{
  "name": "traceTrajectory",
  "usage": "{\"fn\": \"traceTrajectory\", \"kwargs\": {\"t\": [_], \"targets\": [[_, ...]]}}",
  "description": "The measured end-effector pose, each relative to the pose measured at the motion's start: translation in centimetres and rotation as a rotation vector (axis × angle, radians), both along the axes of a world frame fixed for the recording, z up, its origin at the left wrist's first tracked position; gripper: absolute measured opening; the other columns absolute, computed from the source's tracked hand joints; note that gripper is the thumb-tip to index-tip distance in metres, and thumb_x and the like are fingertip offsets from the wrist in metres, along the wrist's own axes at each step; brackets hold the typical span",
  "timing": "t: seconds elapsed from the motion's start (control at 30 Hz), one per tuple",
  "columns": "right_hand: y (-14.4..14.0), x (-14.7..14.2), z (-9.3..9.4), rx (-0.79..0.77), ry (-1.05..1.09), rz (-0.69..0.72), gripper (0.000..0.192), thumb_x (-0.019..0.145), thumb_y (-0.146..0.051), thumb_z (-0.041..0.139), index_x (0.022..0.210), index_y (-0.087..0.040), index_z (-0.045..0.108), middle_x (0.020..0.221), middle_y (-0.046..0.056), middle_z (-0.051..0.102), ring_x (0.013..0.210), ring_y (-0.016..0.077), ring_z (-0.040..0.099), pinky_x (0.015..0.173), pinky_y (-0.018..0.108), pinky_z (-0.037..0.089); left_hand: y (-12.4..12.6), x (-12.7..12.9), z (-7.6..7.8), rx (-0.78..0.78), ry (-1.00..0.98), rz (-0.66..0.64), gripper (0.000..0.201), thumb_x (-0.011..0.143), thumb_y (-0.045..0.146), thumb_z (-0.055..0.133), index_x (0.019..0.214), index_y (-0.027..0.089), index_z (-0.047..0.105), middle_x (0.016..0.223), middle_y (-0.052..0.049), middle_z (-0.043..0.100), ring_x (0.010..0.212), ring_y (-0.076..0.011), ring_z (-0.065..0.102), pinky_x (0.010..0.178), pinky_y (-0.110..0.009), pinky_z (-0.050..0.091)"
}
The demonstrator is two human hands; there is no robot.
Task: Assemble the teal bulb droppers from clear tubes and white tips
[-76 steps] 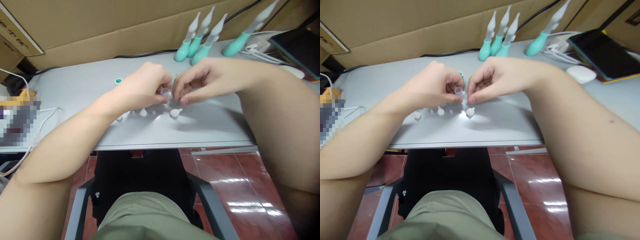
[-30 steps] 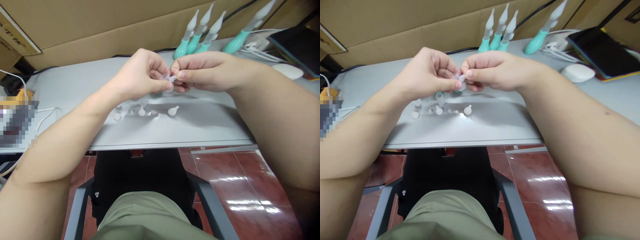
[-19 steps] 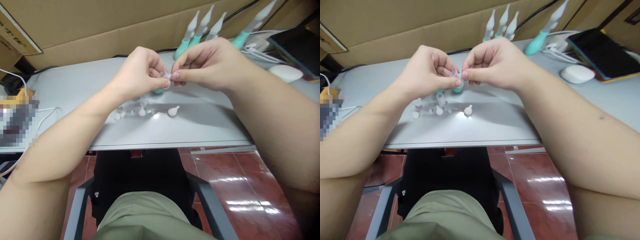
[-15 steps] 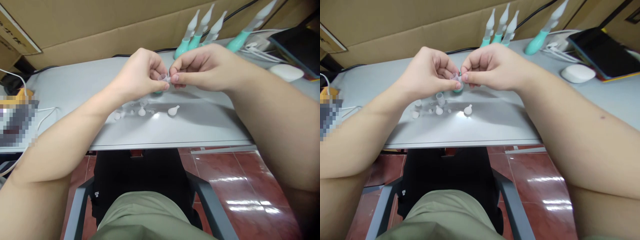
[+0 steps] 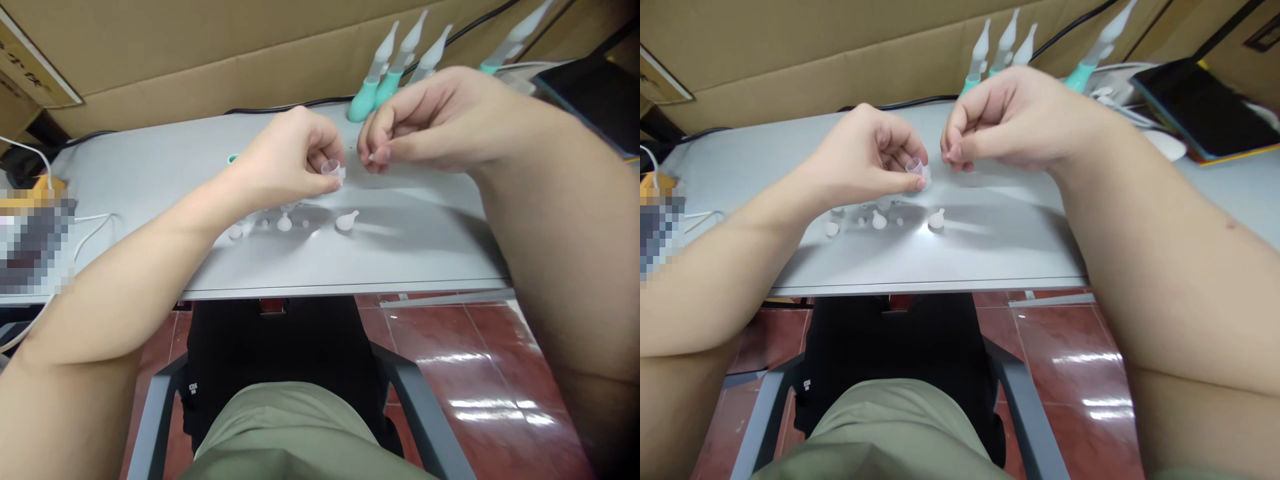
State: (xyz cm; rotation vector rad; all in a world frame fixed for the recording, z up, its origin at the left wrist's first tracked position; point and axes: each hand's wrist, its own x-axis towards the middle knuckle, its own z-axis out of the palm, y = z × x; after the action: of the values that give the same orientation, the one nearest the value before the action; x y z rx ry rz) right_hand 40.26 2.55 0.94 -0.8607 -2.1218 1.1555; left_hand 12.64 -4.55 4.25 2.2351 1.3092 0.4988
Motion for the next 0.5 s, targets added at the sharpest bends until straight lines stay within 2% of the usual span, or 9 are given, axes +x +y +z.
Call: {"fn": "traceTrajectory", "kwargs": {"t": [0.13, 0.27, 0.37, 0.5], "targets": [[0.7, 0.9, -0.1, 0.078, -0.293, 0.054, 0.032, 0.095, -0.051, 0.112, 0.092, -0.026, 0.092, 0.083, 0.002, 0.082, 0.073, 0.0149, 0.066, 0.065, 0.037, 0.050, 0.1, -0.3, -0.8, -0.003, 0.089, -0.057, 0.008, 0.104, 0.021, 0.085, 0.107, 0.025, 0.092, 0.114, -0.007, 0.095, 0.103, -0.0240, 0.087, 0.094, -0.040, 0.067], [1.2, 0.8, -0.5, 0.062, -0.447, 0.099, 0.022, 0.099, -0.043, 0.107, 0.106, -0.026, 0.094, 0.094, 0.000, 0.090, 0.080, 0.0163, 0.077, 0.073, 0.036, 0.058, 0.2, -0.6, -1.2, 0.051, 0.184, -0.124, 0.008, 0.101, 0.021, 0.082, 0.104, 0.024, 0.089, 0.107, -0.007, 0.091, 0.099, -0.0261, 0.082, 0.088, -0.044, 0.058], [0.9, 0.3, -0.5, 0.119, -0.552, 0.073, 0.022, 0.099, -0.046, 0.101, 0.108, -0.027, 0.095, 0.096, -0.002, 0.092, 0.081, 0.0179, 0.079, 0.078, 0.038, 0.060, 0.0, -0.5, -1.2, 0.096, 0.241, -0.128, 0.007, 0.098, 0.019, 0.082, 0.096, 0.024, 0.083, 0.099, -0.004, 0.085, 0.093, -0.0247, 0.074, 0.082, -0.042, 0.049], [0.2, -0.4, -0.2, 0.148, -0.588, 0.050, 0.026, 0.094, -0.050, 0.092, 0.108, -0.029, 0.095, 0.100, -0.001, 0.094, 0.087, 0.0227, 0.084, 0.085, 0.043, 0.062, -0.2, -0.2, -1.1, 0.106, 0.225, -0.138, 0.007, 0.099, 0.017, 0.084, 0.096, 0.023, 0.084, 0.097, -0.002, 0.082, 0.089, -0.0212, 0.065, 0.081, -0.041, 0.045]]}}
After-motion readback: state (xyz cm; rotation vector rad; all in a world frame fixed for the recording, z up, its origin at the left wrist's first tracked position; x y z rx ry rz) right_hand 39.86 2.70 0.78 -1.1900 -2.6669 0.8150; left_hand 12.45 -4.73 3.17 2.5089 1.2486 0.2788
